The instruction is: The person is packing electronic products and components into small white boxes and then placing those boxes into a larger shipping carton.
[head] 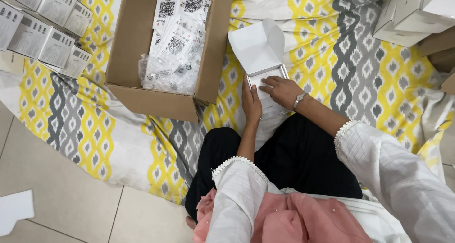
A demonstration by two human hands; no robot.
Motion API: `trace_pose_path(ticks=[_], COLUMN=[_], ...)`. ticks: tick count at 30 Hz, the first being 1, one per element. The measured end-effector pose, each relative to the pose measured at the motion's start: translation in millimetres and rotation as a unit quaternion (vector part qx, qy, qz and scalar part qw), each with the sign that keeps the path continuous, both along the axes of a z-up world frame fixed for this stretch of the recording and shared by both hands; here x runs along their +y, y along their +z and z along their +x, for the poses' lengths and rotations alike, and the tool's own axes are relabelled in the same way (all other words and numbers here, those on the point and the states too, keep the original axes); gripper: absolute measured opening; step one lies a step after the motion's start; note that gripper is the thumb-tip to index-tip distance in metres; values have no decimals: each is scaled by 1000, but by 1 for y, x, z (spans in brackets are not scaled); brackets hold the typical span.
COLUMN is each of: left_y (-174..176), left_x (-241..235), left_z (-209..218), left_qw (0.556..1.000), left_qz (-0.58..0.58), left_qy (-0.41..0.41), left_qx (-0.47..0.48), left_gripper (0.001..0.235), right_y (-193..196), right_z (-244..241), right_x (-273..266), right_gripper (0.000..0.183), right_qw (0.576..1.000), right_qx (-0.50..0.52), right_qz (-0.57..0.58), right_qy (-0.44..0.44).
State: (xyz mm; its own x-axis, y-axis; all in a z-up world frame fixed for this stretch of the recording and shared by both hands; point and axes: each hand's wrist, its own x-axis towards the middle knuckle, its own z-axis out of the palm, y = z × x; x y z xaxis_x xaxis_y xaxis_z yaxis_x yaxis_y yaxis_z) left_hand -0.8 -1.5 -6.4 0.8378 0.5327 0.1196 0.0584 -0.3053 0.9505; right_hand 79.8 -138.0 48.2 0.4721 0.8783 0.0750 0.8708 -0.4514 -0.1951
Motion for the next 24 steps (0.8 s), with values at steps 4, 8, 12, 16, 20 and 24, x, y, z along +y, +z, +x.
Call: trace_pose_path(ticks=[4,8,12,16,20,24], left_y=[1,-4,2,3,4,19], left_x=[1,2,3,3,2,12], left_z=[1,3,3,1,-1,0], left_qw=[1000,1000,1000,1000,1000,988], left_qz=[0,-5,5,0,13,114], left_qy=[1,0,0,-9,-7,-44], left_qx=[-1,-3,3,12,13,93], left_gripper=[50,50,50,49,50,56], right_y=[42,25,-3,1,-1,5], right_z=[-9,-16,-17,-17,-18,-17], right_x=[3,-2,-4,-3,-4,-4], right_gripper=[49,67,51,53,63,74], right_qw=[997,1000,992,997,996,997], right_qx=[62,4,-102,-49,-52,-19], right_qz=[-33,26,73,41,60,62], right_qy=[-26,13,-18,-40,-46,-52])
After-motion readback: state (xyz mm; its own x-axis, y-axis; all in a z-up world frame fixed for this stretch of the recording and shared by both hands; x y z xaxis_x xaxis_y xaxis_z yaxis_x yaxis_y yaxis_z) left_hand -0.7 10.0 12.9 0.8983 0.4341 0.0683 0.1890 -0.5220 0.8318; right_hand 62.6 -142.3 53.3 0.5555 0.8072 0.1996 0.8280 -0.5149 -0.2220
